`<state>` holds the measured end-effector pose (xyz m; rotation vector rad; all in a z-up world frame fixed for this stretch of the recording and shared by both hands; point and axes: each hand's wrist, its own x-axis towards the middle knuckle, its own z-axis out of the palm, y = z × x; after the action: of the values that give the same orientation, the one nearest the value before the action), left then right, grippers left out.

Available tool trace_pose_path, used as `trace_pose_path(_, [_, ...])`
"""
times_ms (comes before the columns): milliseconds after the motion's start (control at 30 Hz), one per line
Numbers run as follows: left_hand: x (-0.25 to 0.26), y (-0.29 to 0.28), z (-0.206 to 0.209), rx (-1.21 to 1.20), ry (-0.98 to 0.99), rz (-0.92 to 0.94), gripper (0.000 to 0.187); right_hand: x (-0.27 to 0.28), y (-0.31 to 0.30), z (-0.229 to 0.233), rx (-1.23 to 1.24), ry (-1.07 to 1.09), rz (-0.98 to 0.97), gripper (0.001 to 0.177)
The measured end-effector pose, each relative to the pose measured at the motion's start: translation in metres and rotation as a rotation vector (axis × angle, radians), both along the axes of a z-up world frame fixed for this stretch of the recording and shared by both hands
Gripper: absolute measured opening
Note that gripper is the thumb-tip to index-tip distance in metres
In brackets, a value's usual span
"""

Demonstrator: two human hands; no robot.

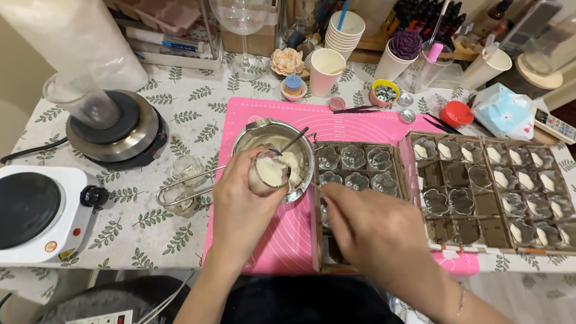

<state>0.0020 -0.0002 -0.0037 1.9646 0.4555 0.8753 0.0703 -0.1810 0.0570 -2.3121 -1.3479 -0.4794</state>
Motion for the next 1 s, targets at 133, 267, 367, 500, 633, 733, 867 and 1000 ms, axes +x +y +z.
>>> trace_pose_path(133, [0.003, 0.000, -0.001, 0.102, 0.026, 0.020, 0.049, -0.003, 0.007, -0.001, -0.060, -0.016, -0.003, 0.015])
trace_pose_path(267, [0.003, -0.001, 0.001, 0.202, 0.147, 0.081, 0.052, -0.005, 0.011, 0.003, -0.129, -0.071, 0.026, 0.021])
trace_pose_path(367, [0.005, 0.003, -0.006, 0.228, 0.165, 0.065, 0.053, 0.001, 0.012, 0.007, -0.190, -0.075, 0.076, 0.024])
trace_pose_path(500, [0.008, 0.014, -0.013, 0.295, 0.086, -0.024, 0.059, 0.016, 0.015, 0.017, -0.304, -0.018, 0.143, 0.017])
trace_pose_path(633, [0.008, 0.021, -0.013, 0.305, 0.091, -0.100, 0.057, 0.034, 0.023, 0.037, -0.446, 0.105, 0.143, 0.012])
trace_pose_path(733, [0.006, 0.023, -0.011, 0.295, 0.105, -0.124, 0.060, 0.040, 0.028, 0.043, -0.529, 0.210, 0.158, 0.013])
trace_pose_path(867, [0.007, 0.023, -0.012, 0.292, 0.121, -0.149, 0.059, 0.051, 0.030, 0.043, -0.496, 0.261, 0.215, 0.014])
trace_pose_path(1000, [0.008, 0.028, -0.013, 0.294, 0.108, -0.165, 0.059, 0.061, 0.036, 0.043, -0.428, 0.297, 0.268, 0.017])
